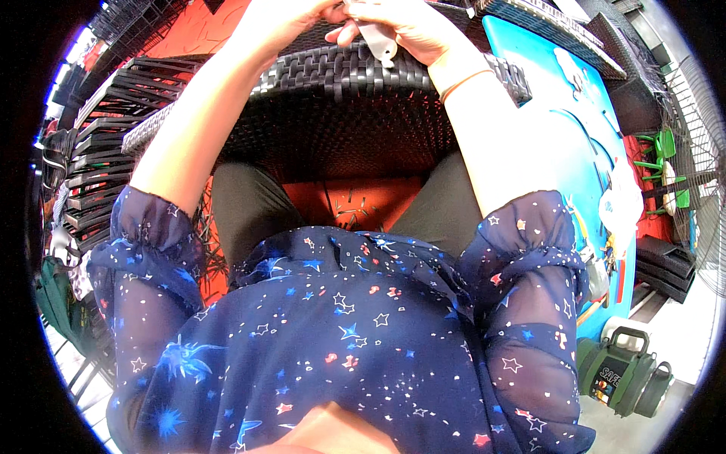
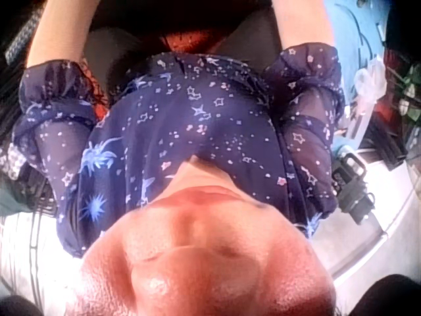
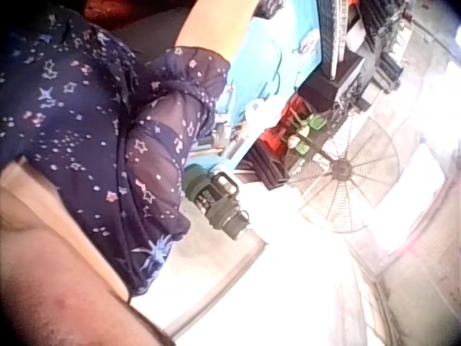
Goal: The person uses a metal tool to pry and adjust the woven strips on the edge of a black wicker chair. They repeatedly lift the strips, insert the tool, and press the weave back into place to tighten the structure.
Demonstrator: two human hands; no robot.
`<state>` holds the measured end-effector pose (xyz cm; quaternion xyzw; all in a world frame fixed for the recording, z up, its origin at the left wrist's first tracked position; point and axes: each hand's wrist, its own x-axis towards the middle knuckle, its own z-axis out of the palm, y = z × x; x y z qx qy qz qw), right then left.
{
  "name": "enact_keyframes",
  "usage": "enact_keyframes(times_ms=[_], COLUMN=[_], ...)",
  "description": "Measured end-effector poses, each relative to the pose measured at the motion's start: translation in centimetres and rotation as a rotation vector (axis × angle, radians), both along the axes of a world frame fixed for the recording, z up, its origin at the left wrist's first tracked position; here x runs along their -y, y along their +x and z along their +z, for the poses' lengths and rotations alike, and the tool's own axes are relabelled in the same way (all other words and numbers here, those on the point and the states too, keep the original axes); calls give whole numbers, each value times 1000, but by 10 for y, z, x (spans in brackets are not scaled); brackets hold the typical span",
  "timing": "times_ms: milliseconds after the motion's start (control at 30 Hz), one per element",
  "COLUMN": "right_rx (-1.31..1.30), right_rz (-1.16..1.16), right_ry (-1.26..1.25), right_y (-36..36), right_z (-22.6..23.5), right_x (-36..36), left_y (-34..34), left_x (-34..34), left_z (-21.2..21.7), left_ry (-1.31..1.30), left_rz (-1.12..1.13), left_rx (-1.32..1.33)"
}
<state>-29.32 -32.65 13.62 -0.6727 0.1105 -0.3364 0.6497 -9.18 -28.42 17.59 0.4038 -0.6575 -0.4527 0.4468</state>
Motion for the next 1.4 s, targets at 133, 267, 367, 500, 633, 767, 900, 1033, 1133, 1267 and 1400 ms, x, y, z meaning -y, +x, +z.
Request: enact_keyframes(times_ms=[133,267,367,500,633,767,900,1033,1133,1267,1400], right_rx=[110,17,78,67,-353,-763,-788,-774,-790,-802,-795], right_rz=[-51,-215,-278,-555,-780,-758,-786,-807,-794,-817,-823], right_ry=[259,217,162,-236,-163,-349,-427,-487,-490,-542,-527], right_y=[-4,-1,0,-41,-82,-77,-71,-73,-72,-66,-62], right_z=[4,9,19,39,25,-3,-6,-4,-7,-8,-7], right_x=[-6,-7,-20,-79,-168,-215,-222,-216,-214,-211,-211], left_y=[4,11,13,13,15,21,23,22,21,20,21], left_x=[25,38,34,32,39,42,35,30,27,22,19], left_z=[-12,-19,-24,-24,-22,-25,-27,-26,-24,-19,-17], left_ry=[-19,347,338,303,-146,-68,2,36,33,42,15], left_rz=[-306,-354,-262,-297,-460,-476,-479,-480,-460,-463,-449], left_rx=[-47,245,454,435,841,723,673,642,647,650,666])
